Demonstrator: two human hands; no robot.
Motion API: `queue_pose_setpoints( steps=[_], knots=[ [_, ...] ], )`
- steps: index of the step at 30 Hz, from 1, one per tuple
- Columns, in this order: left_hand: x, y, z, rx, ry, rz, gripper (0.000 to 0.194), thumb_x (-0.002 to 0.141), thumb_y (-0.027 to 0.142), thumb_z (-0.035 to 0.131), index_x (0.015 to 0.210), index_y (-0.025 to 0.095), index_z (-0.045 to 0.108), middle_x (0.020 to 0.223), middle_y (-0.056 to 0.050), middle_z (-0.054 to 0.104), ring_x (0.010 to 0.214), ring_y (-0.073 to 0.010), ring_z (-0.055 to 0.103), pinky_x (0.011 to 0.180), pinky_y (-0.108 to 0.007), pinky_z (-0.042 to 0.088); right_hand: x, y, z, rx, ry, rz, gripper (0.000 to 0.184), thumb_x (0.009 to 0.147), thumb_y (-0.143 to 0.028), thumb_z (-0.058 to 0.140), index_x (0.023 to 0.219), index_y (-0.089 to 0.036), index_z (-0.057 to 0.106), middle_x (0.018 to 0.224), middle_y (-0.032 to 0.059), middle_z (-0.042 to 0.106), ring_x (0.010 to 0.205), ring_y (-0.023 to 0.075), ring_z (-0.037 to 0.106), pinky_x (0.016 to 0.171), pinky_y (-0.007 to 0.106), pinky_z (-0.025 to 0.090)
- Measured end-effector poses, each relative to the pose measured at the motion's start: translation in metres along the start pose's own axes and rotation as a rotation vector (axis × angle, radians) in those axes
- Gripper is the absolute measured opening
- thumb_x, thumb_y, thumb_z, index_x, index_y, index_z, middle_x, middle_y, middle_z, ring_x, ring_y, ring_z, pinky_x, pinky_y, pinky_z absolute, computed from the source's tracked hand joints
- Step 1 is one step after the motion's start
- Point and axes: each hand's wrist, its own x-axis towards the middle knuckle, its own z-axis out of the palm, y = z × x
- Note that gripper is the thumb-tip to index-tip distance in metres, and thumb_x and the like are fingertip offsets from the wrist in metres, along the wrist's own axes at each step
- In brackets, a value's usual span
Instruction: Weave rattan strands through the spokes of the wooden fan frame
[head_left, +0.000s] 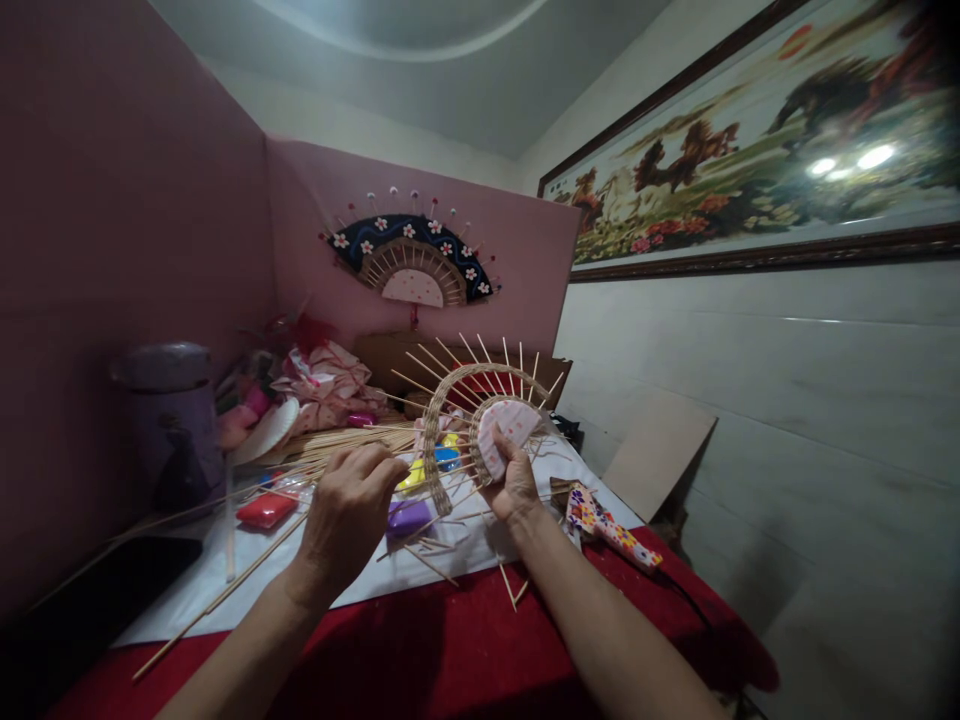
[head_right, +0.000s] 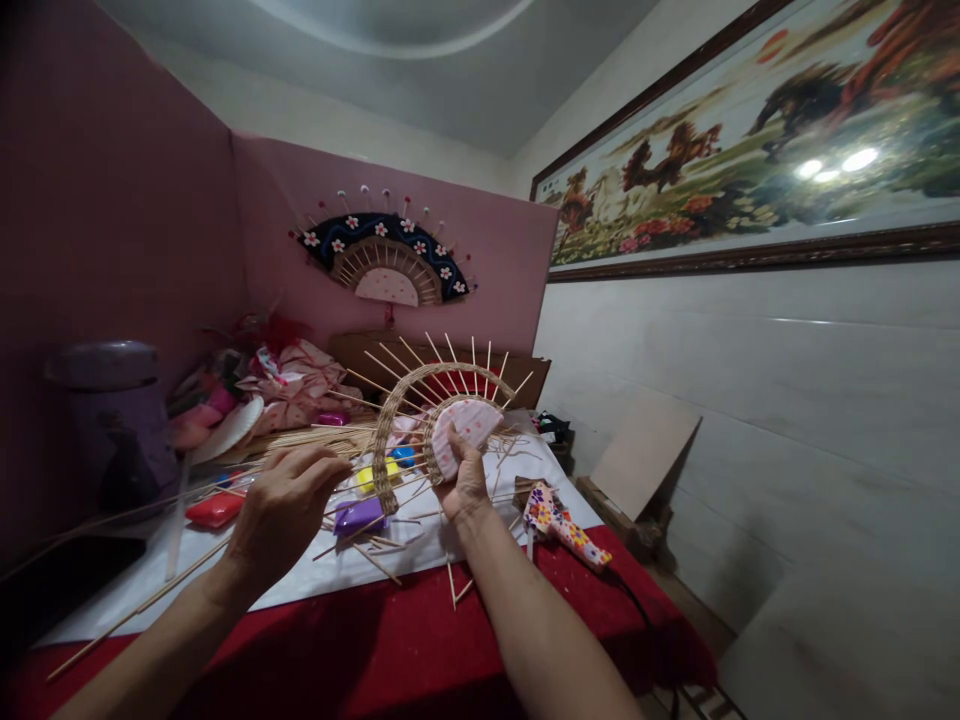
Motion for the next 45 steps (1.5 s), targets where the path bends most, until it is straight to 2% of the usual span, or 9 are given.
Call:
queue_pose_setpoints(
  steps=[5, 9, 14, 18, 23, 29, 33, 38, 45],
  knots=[
    [0.001, 0.002, -0.004, 0.061, -0.019, -0.013, 0.017, 0.083, 0.022, 0.048, 0.076, 0.017, 0.063, 0.074, -0.007, 0.063, 0.078, -0.0219, 0.054, 0.074, -0.036, 0.04, 0.002, -0.006, -0.001, 0.028, 0.053, -0.017, 0.015, 0.069, -0.023, 0.064, 0.082, -0.014, 0.061, 0.061, 0.0013, 0.067, 0.058, 0.0171, 0.064, 0.057, 0.031, 0.054],
    [0.002, 0.003, -0.006, 0.011, 0.002, -0.042, 0.019, 0.083, 0.023, 0.048, 0.073, 0.018, 0.063, 0.072, -0.006, 0.064, 0.076, -0.0214, 0.055, 0.073, -0.036, 0.041, 0.002, -0.012, -0.002, 0.039, 0.065, -0.016, 0.012, 0.07, -0.022, 0.063, 0.078, -0.014, 0.061, 0.061, 0.0021, 0.067, 0.057, 0.0174, 0.064, 0.057, 0.032, 0.054],
    [0.002, 0.004, -0.007, -0.197, 0.069, -0.182, 0.017, 0.082, 0.025, 0.05, 0.074, 0.017, 0.063, 0.075, -0.006, 0.067, 0.075, -0.0193, 0.06, 0.071, -0.033, 0.044, 0.004, -0.015, -0.005, 0.052, 0.091, -0.024, 0.01, 0.071, -0.02, 0.061, 0.079, -0.014, 0.06, 0.061, 0.0016, 0.067, 0.053, 0.0166, 0.064, 0.056, 0.032, 0.054],
    [-0.001, 0.001, -0.006, -0.442, 0.027, -0.364, 0.017, 0.082, 0.027, 0.05, 0.086, 0.019, 0.064, 0.081, -0.004, 0.069, 0.077, -0.0171, 0.062, 0.069, -0.028, 0.046, 0.005, -0.017, -0.006, 0.074, 0.088, -0.012, 0.01, 0.072, -0.017, 0.057, 0.081, -0.014, 0.06, 0.066, 0.0043, 0.069, 0.059, 0.0176, 0.065, 0.052, 0.029, 0.054],
    [-0.003, -0.005, -0.002, -0.534, 0.02, -0.471, 0.021, 0.08, 0.028, 0.051, 0.091, 0.019, 0.066, 0.084, -0.003, 0.07, 0.079, -0.0182, 0.062, 0.069, -0.027, 0.047, 0.005, -0.019, -0.006, 0.098, 0.12, -0.01, 0.009, 0.073, -0.016, 0.054, 0.08, -0.014, 0.059, 0.066, 0.0043, 0.068, 0.058, 0.0164, 0.064, 0.046, 0.026, 0.052],
    [-0.005, -0.003, 0.007, -0.727, -0.116, -0.562, 0.02, 0.076, 0.027, 0.055, 0.088, 0.019, 0.069, 0.08, -0.003, 0.07, 0.075, -0.0182, 0.063, 0.065, -0.027, 0.049, 0.006, -0.018, -0.009, 0.103, 0.094, 0.048, 0.011, 0.074, -0.018, 0.054, 0.082, -0.013, 0.06, 0.066, 0.0052, 0.068, 0.06, 0.0175, 0.065, 0.046, 0.026, 0.051],
    [-0.005, 0.005, 0.012, -0.842, -0.21, -0.583, 0.02, 0.074, 0.021, 0.055, 0.087, 0.018, 0.07, 0.083, -0.005, 0.071, 0.077, -0.0188, 0.064, 0.068, -0.029, 0.049, 0.005, -0.014, -0.009, 0.1, 0.063, 0.065, 0.012, 0.074, -0.019, 0.055, 0.082, -0.012, 0.059, 0.066, 0.0056, 0.068, 0.059, 0.0175, 0.065, 0.047, 0.026, 0.052],
    [-0.005, 0.013, 0.014, -0.984, -0.239, -0.575, 0.024, 0.07, 0.018, 0.057, 0.09, 0.018, 0.07, 0.086, -0.006, 0.071, 0.081, -0.0206, 0.064, 0.074, -0.033, 0.051, 0.002, -0.01, -0.007, 0.085, 0.052, 0.072, 0.011, 0.073, -0.021, 0.056, 0.08, -0.013, 0.06, 0.065, 0.005, 0.067, 0.057, 0.0161, 0.063, 0.046, 0.025, 0.051],
    [-0.006, 0.015, 0.015, -0.865, -0.279, -0.501, 0.024, 0.077, 0.025, 0.053, 0.094, 0.022, 0.07, 0.087, -0.005, 0.072, 0.079, -0.0203, 0.065, 0.071, -0.034, 0.052, 0.001, -0.006, -0.004, 0.098, 0.059, 0.051, 0.01, 0.073, -0.02, 0.058, 0.08, -0.015, 0.06, 0.066, 0.0034, 0.068, 0.058, 0.0164, 0.064, 0.052, 0.029, 0.054]
  ],
)
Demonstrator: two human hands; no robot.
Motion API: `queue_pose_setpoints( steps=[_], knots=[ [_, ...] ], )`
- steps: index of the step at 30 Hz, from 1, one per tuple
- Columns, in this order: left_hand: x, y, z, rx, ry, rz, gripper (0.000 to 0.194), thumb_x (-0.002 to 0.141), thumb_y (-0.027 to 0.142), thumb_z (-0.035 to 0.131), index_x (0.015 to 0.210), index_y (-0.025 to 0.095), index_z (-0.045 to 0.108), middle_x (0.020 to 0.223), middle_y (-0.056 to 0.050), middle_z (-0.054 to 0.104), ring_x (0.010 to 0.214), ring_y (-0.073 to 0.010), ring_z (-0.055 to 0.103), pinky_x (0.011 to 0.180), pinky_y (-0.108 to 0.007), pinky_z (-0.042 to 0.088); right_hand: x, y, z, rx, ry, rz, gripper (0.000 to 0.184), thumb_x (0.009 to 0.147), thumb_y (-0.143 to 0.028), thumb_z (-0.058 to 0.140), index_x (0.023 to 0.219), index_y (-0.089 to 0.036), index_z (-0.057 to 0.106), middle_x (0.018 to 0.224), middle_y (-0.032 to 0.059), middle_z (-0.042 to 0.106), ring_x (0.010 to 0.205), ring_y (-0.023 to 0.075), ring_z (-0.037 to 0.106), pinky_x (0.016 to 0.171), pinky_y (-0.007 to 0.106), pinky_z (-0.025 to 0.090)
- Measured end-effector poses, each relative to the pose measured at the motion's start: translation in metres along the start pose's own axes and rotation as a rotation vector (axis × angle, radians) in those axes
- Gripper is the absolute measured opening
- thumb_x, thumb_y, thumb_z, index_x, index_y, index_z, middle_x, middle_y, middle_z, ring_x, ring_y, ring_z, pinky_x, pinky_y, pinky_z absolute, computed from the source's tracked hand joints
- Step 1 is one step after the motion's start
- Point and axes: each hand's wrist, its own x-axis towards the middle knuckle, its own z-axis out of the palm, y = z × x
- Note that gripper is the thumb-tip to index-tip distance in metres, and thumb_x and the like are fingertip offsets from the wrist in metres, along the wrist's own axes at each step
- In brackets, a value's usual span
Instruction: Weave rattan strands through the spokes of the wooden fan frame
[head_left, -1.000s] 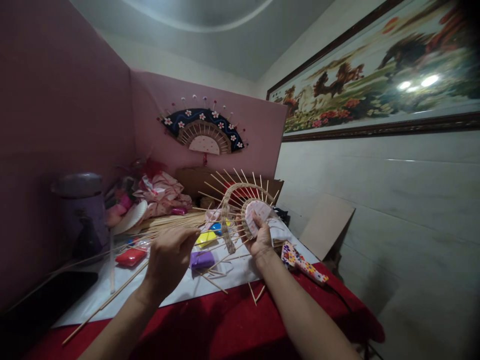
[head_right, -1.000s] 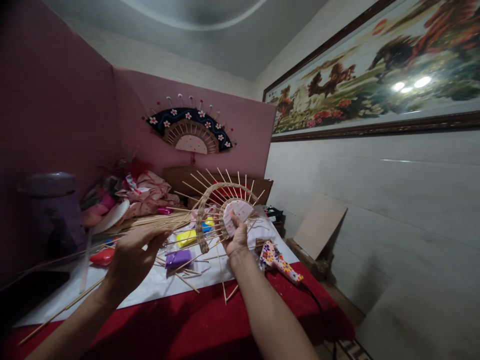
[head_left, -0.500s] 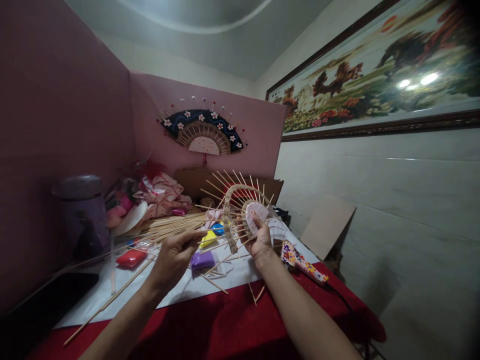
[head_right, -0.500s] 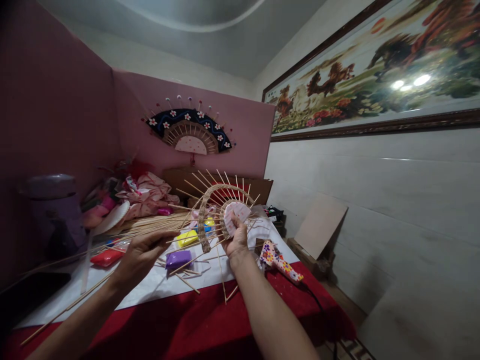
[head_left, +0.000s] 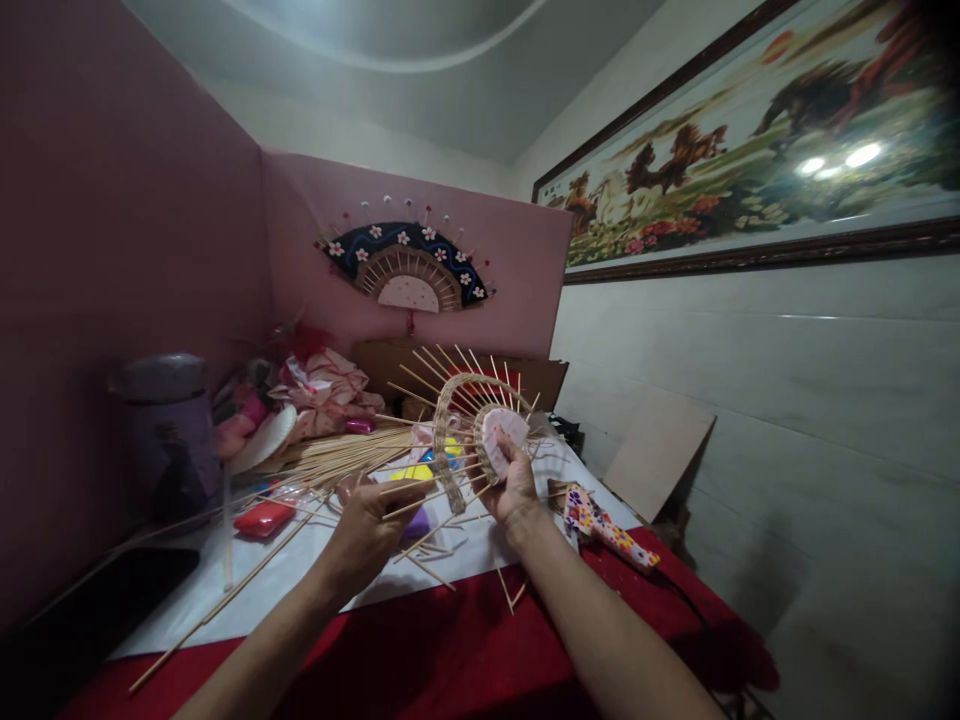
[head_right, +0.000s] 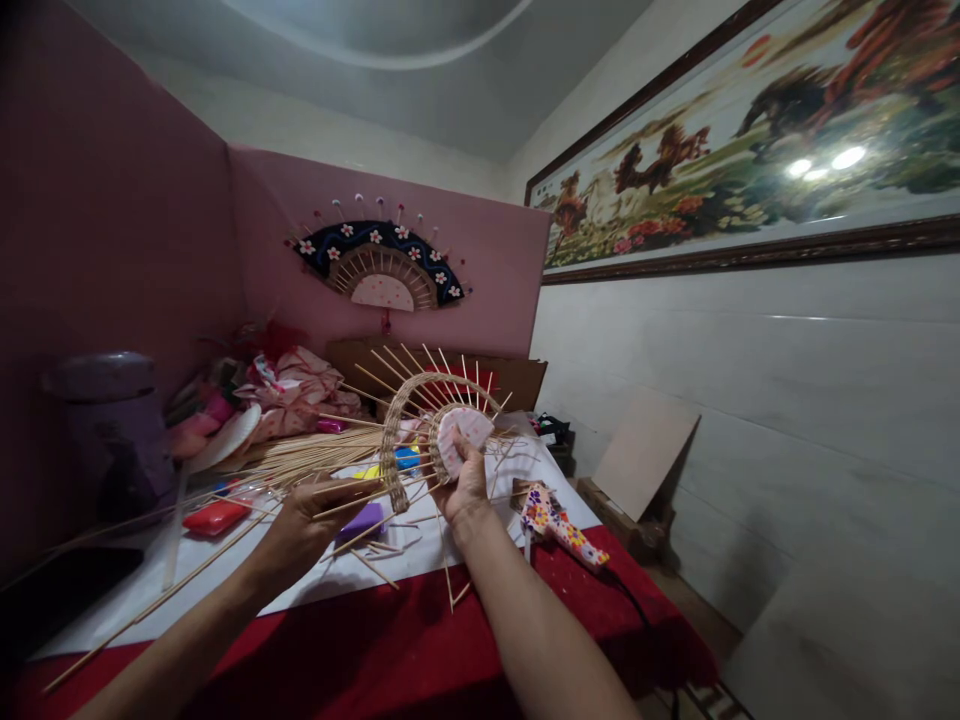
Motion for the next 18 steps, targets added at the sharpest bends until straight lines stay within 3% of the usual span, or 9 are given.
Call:
queue_pose_setpoints(
  steps=[10, 14, 18],
  knots=[
    [0.001, -0.008, 0.005, -0.073, 0.059, -0.009, 0.023, 0.077, 0.03, 0.055, 0.089, 0.018, 0.071, 0.085, -0.008, 0.072, 0.075, -0.0206, 0.065, 0.068, -0.034, 0.053, -0.005, 0.001, 0.003, 0.041, -0.19, 0.079, 0.027, 0.075, -0.034, 0.059, 0.093, -0.013, 0.059, 0.081, 0.0076, 0.069, 0.08, 0.0217, 0.065, 0.069, 0.04, 0.054],
    [0.001, -0.02, 0.008, 0.031, 0.126, -0.016, 0.024, 0.078, 0.029, 0.054, 0.093, 0.019, 0.069, 0.09, -0.008, 0.071, 0.079, -0.0207, 0.065, 0.071, -0.034, 0.051, -0.006, 0.003, 0.001, 0.046, -0.328, 0.09, 0.036, 0.079, -0.041, 0.053, 0.098, -0.011, 0.058, 0.09, 0.0119, 0.067, 0.09, 0.0232, 0.062, 0.074, 0.041, 0.052],
    [0.002, -0.031, 0.017, 0.12, 0.094, 0.006, 0.029, 0.081, 0.03, 0.047, 0.099, 0.019, 0.067, 0.094, -0.007, 0.07, 0.081, -0.0201, 0.064, 0.069, -0.031, 0.049, -0.011, 0.008, 0.003, 0.035, -0.356, 0.056, 0.043, 0.08, -0.048, 0.048, 0.102, -0.012, 0.057, 0.092, 0.0117, 0.067, 0.09, 0.0233, 0.062, 0.076, 0.043, 0.051]
  ],
)
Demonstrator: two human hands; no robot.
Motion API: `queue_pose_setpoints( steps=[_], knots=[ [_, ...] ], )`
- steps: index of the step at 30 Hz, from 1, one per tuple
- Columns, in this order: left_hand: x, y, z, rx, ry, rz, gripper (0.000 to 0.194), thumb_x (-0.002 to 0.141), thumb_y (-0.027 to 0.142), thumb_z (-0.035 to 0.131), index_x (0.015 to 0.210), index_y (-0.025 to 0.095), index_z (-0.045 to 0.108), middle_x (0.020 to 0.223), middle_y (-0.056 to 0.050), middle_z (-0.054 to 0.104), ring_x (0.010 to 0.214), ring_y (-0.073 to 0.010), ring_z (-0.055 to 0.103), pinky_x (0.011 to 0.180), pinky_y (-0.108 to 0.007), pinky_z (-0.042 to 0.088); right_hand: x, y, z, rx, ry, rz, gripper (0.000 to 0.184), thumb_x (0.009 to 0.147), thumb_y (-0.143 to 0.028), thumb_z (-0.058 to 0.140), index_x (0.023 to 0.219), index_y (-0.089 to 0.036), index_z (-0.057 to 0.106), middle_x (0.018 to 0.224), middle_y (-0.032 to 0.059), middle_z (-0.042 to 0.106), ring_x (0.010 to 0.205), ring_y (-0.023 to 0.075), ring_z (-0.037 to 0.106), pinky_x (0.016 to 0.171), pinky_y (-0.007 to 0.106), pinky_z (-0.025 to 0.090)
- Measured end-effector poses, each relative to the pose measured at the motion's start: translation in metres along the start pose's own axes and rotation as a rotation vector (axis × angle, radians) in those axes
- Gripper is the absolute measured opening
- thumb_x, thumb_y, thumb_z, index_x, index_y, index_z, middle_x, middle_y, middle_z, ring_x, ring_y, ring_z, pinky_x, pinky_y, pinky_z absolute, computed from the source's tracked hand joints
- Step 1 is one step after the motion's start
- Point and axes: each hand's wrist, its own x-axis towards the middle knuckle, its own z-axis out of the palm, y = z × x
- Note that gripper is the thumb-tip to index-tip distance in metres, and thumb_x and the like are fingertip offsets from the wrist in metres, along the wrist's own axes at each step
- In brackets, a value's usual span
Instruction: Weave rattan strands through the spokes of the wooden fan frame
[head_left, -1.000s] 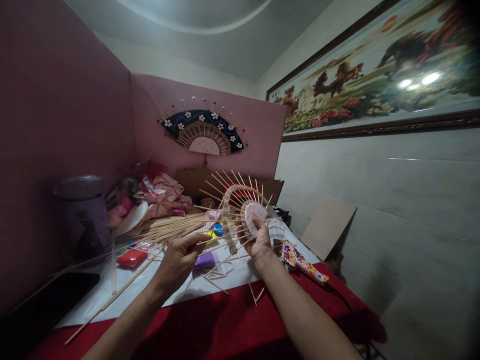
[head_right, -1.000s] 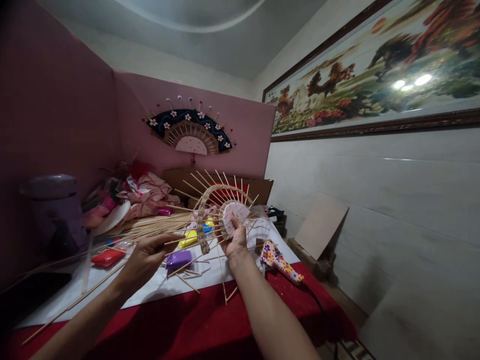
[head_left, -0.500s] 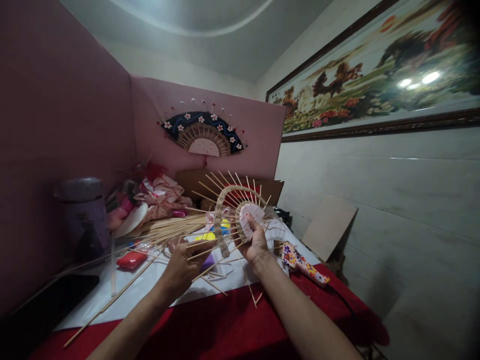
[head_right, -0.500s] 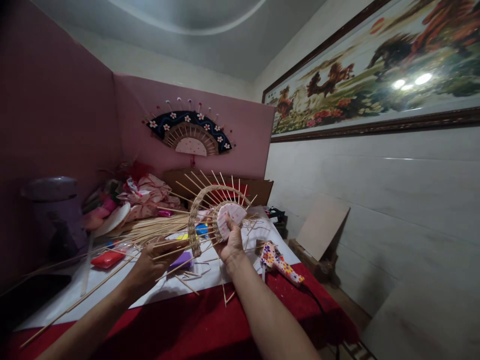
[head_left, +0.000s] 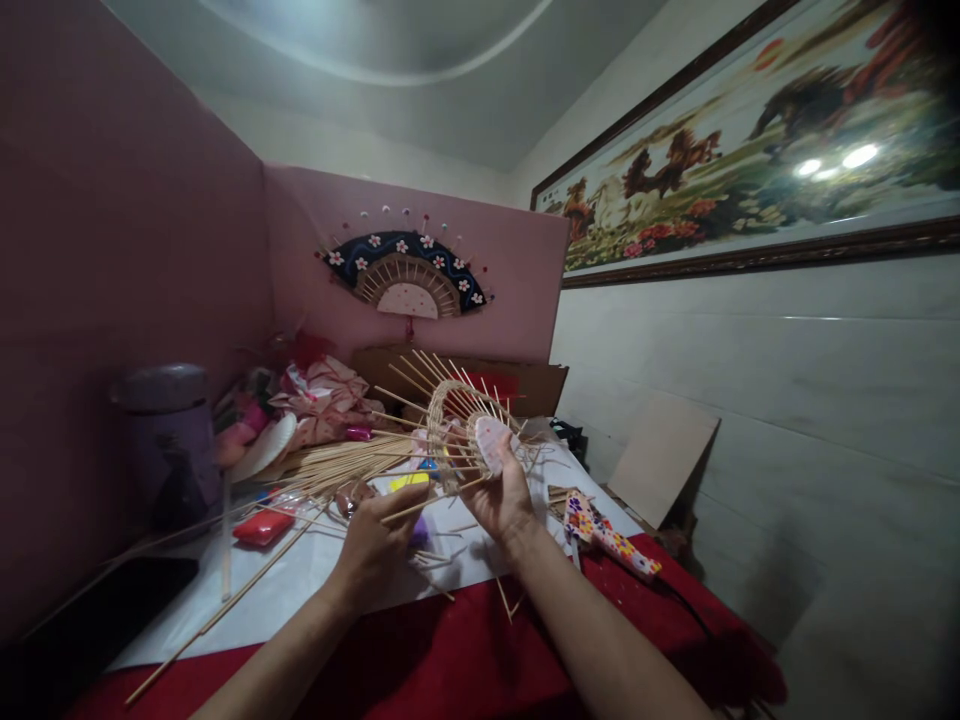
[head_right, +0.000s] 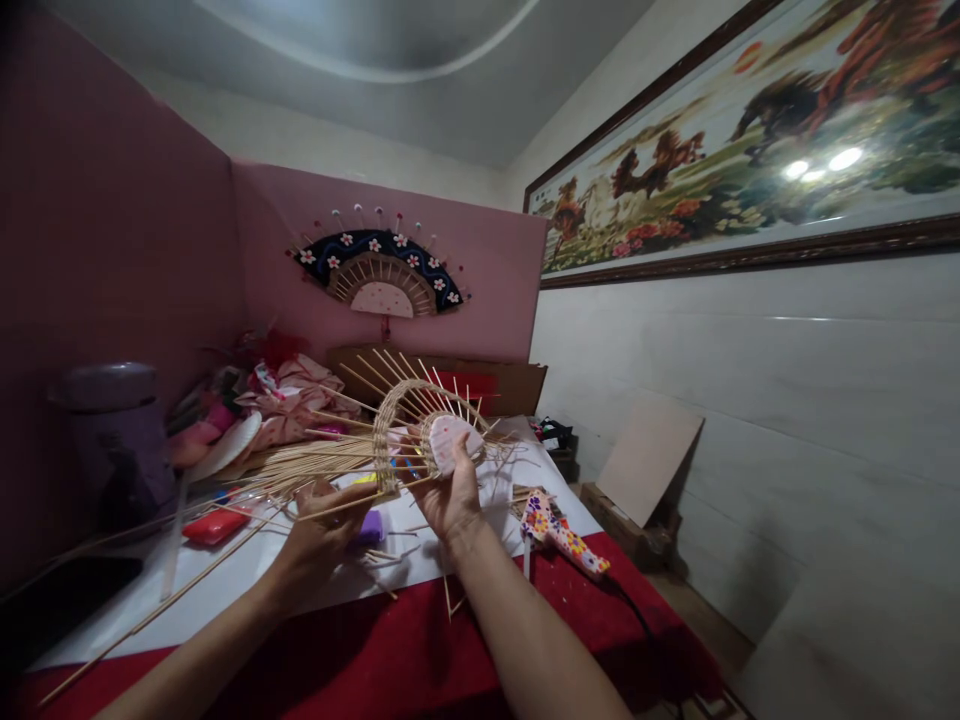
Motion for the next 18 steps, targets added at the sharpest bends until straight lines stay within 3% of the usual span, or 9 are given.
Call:
queue_pose_setpoints(
  steps=[6, 10, 14, 18],
  knots=[
    [0.012, 0.019, 0.02, 0.23, -0.145, -0.09, 0.036, 0.083, 0.04, 0.038, 0.08, 0.02, 0.069, 0.069, -0.005, 0.068, 0.066, -0.0165, 0.059, 0.066, -0.025, 0.042, -0.005, 0.003, 0.012, -0.057, 0.074, -0.077, 0.048, 0.081, -0.052, 0.044, 0.105, -0.012, 0.057, 0.089, 0.0119, 0.068, 0.086, 0.024, 0.064, 0.073, 0.044, 0.052],
    [0.028, 0.031, 0.035, 0.179, -0.301, -0.178, 0.05, 0.083, 0.05, 0.029, 0.07, 0.019, 0.065, 0.053, 0.0, 0.057, 0.052, -0.0134, 0.051, 0.052, -0.023, 0.036, -0.004, 0.0, 0.014, -0.115, 0.094, -0.139, 0.049, 0.081, -0.053, 0.043, 0.102, -0.011, 0.058, 0.083, 0.0108, 0.069, 0.078, 0.0227, 0.065, 0.064, 0.037, 0.055],
    [0.033, 0.031, 0.044, 0.183, -0.299, -0.193, 0.048, 0.084, 0.049, 0.03, 0.067, 0.018, 0.062, 0.05, 0.001, 0.053, 0.05, -0.0121, 0.049, 0.05, -0.021, 0.033, -0.001, -0.009, 0.013, -0.15, 0.192, -0.155, 0.05, 0.078, -0.056, 0.045, 0.098, -0.012, 0.059, 0.075, 0.0081, 0.069, 0.067, 0.0198, 0.065, 0.052, 0.03, 0.054],
    [0.013, 0.041, 0.037, 0.448, -0.306, -0.074, 0.038, 0.083, 0.04, 0.039, 0.062, 0.018, 0.063, 0.057, -0.004, 0.061, 0.058, -0.0159, 0.054, 0.056, -0.026, 0.033, 0.005, -0.02, 0.008, -0.113, 0.33, -0.276, 0.047, 0.078, -0.056, 0.046, 0.099, -0.016, 0.058, 0.078, 0.0045, 0.069, 0.059, 0.0145, 0.064, 0.046, 0.024, 0.051]
  ],
)
